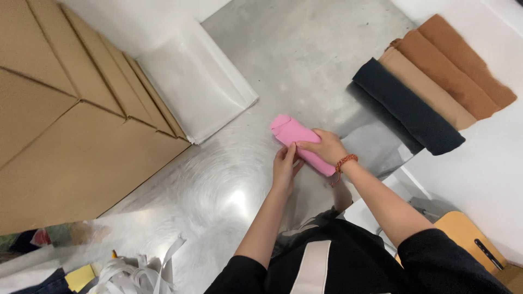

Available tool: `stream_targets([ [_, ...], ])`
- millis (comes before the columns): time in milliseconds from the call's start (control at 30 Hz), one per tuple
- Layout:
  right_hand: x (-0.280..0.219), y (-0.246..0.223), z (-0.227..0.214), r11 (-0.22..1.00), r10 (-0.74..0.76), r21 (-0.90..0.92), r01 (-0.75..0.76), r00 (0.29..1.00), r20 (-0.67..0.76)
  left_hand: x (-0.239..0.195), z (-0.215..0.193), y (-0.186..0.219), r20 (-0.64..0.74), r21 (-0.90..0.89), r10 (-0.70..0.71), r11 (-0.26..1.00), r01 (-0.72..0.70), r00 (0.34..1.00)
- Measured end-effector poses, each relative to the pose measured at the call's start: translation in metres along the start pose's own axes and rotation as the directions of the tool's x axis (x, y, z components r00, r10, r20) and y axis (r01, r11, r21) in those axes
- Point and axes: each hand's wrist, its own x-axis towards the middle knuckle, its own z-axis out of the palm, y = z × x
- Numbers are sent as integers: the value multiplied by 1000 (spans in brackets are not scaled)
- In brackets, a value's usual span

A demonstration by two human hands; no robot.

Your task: The person takes a pink long-sleeved top from a clothing rack, lays it on a metal table, and folds it neatly. They then take an orange long-sleeved top from the rack and fold it in the same manner, placing it on the table.

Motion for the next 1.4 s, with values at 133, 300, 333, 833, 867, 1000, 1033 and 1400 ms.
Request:
stream_targets([
  [133,-25,33,8,965,68,255,-56,997,-40,-7,15,1,167,9,-64,998,64,984],
  [300,-77,34,-60,946,14,323,3,999,-49,4,58,-4,396,-22,-143,986,165,907],
  [333,-83,34,-80,942,-58,328,74,997,-59,17,67,-14,452,-70,-154,976,207,879],
  [833,-57,102,-350,992,53,120,-34,986,-159,52,334,-6,480,-6,-20,1000,26,877],
  [867,-44,112,-365,993,46,112,-29,987,-155,60,349,-4,477,-16,-12,1000,22,879],
  [1000,0,140,-402,999,52,9,-52,969,-242,60,379,13,443,83,50,992,-97,895],
  [1033,10,143,-409,996,52,-57,-69,964,-261,53,383,21,421,144,40,983,-110,906],
  [1400,14,157,-399,885,115,-410,-220,958,-264,108,390,-31,491,451,79,829,-331,868],
])
